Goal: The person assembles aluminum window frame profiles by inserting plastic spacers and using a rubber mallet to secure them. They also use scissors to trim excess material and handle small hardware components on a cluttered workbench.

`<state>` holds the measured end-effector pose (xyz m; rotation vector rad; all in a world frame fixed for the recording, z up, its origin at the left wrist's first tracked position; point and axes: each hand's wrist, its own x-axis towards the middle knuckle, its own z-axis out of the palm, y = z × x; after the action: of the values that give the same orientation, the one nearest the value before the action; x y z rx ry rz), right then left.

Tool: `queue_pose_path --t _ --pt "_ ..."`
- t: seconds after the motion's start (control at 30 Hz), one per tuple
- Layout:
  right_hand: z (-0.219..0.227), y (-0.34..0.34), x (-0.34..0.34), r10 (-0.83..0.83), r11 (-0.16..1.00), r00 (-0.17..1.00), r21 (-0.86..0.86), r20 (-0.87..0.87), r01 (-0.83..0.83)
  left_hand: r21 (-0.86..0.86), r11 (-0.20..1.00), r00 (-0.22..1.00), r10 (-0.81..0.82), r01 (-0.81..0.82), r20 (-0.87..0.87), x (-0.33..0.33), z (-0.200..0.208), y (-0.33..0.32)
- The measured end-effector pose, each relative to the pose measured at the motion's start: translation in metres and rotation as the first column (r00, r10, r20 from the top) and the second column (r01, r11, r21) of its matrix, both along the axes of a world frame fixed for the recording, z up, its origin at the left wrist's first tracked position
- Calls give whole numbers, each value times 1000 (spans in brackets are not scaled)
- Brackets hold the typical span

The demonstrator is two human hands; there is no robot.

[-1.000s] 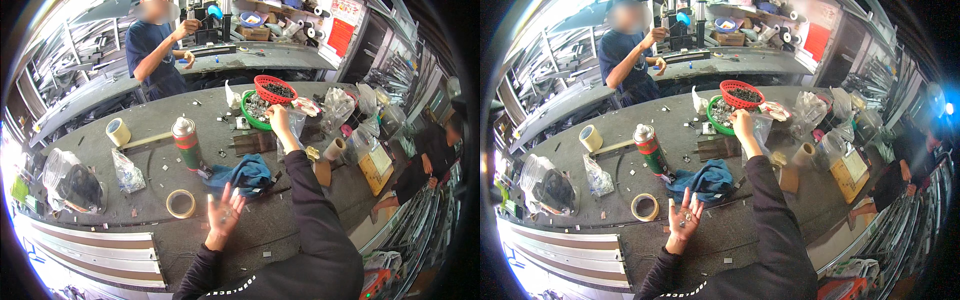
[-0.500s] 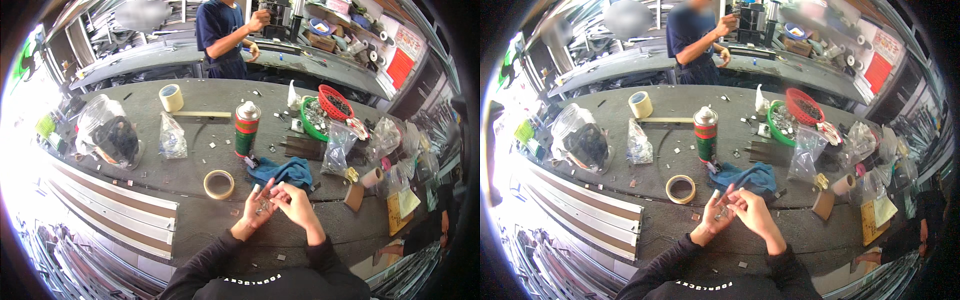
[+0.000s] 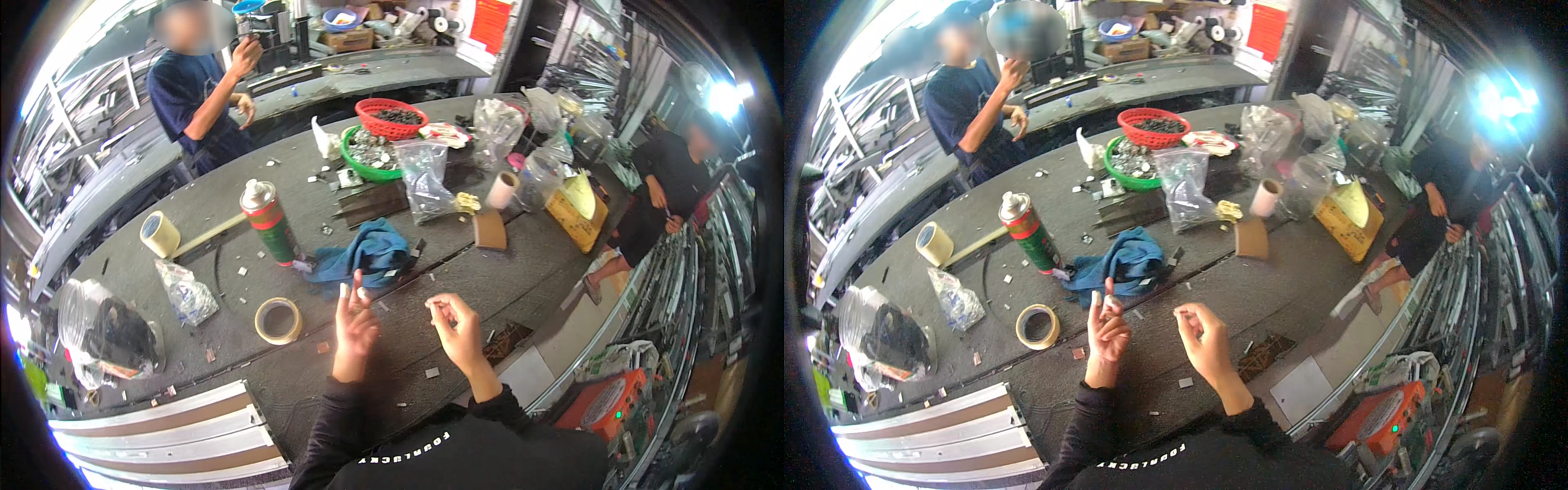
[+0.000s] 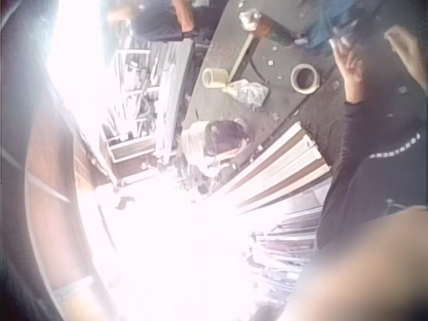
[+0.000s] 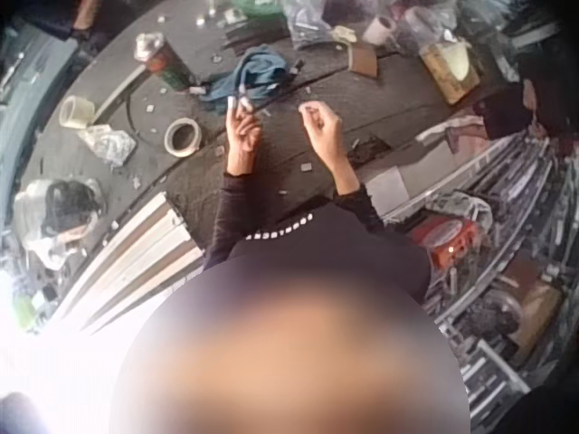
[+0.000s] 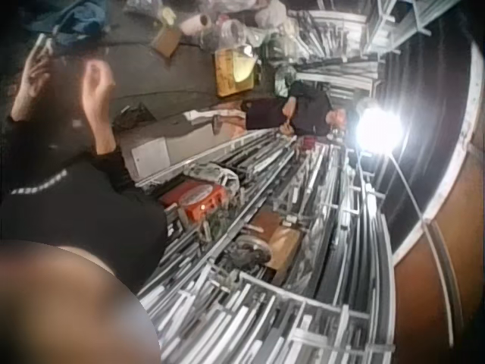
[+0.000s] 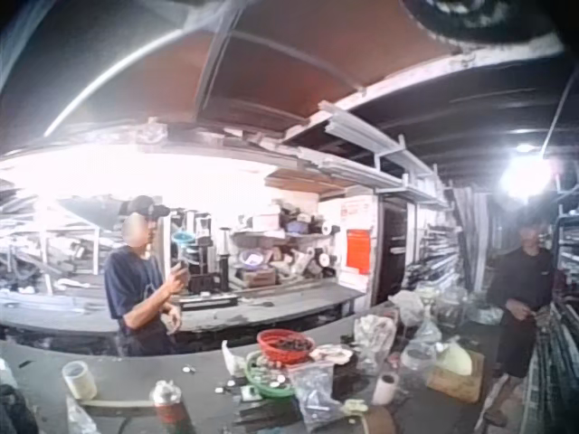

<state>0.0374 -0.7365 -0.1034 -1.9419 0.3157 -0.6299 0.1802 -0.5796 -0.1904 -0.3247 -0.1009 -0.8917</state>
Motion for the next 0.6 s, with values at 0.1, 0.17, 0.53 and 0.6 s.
queue_pose_path --t 0.1,0.17,0.53,0.6 --pt "-13 4 -30 -51 991 986 113 -160 70 -193 979 995 -74 60 -69 1 -3 2" --pt "-23 7 -47 -29 989 986 141 -164 52 -256 964 990 -105 77 -99 0 -6 3" --pt "-2 -5 -66 143 981 968 157 -205 -111 -97 995 999 -9 6 -33 4 -3 14" --pt "9 -26 -71 282 934 910 304 -304 -188 -66 998 1000 9 -7 20 3 -5 14"
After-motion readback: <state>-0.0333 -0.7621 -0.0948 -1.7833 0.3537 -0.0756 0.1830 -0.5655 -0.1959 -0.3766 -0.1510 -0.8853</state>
